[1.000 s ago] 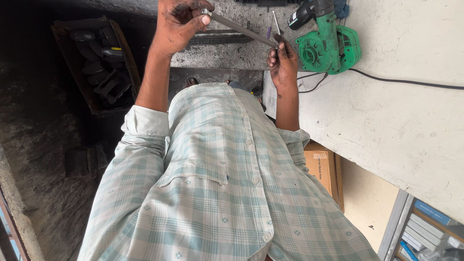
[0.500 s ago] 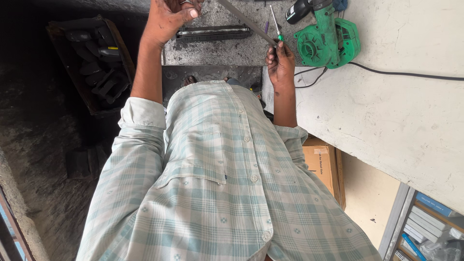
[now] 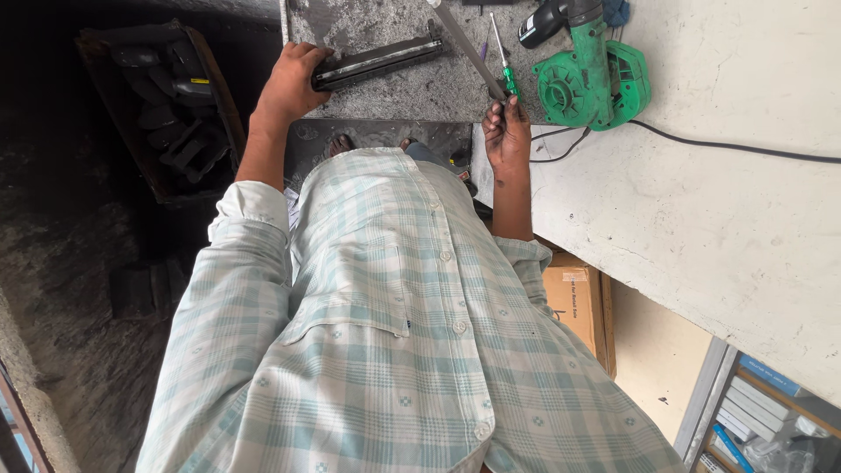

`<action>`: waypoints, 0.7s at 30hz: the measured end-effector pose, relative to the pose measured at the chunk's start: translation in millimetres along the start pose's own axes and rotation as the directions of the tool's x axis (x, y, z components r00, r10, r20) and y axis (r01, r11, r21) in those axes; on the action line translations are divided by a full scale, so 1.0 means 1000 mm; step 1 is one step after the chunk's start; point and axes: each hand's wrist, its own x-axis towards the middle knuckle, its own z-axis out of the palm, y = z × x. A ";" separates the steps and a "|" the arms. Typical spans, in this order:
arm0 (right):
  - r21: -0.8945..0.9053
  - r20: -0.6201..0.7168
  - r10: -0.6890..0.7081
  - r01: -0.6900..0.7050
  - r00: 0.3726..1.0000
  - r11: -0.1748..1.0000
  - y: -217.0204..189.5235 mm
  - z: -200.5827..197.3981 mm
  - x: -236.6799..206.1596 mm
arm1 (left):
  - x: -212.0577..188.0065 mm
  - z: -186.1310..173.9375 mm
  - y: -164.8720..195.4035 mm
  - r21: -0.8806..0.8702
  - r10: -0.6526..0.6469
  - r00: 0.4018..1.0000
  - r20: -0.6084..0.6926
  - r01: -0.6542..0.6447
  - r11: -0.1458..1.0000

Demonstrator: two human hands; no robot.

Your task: The person works at a workbench on a printer toner cartridge assembly, holding the black roller housing and using a green electric blower to blow dust off it. They use a screwdriver on the assembly, wipe parts with a blue cloth, and at the end handle a long metal rod and a socket wrench.

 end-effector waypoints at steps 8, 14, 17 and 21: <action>-0.043 -0.009 0.070 -0.070 0.998 0.997 0.008 0.022 0.018 | -0.027 0.036 0.041 0.132 -0.306 0.951 -0.034 0.308 0.942; -0.030 0.001 0.096 -0.096 0.995 0.995 0.006 0.030 0.019 | 0.027 0.071 0.103 0.278 -0.475 0.870 0.134 0.427 0.861; -0.021 -0.012 0.088 -0.088 0.996 0.996 0.002 0.027 0.015 | 0.048 0.074 0.134 0.303 -0.453 0.867 0.208 0.383 0.872; 0.008 -0.062 0.079 -0.078 0.995 0.997 -0.006 0.021 0.008 | 0.060 0.061 0.158 0.324 -0.452 0.856 0.250 0.366 0.872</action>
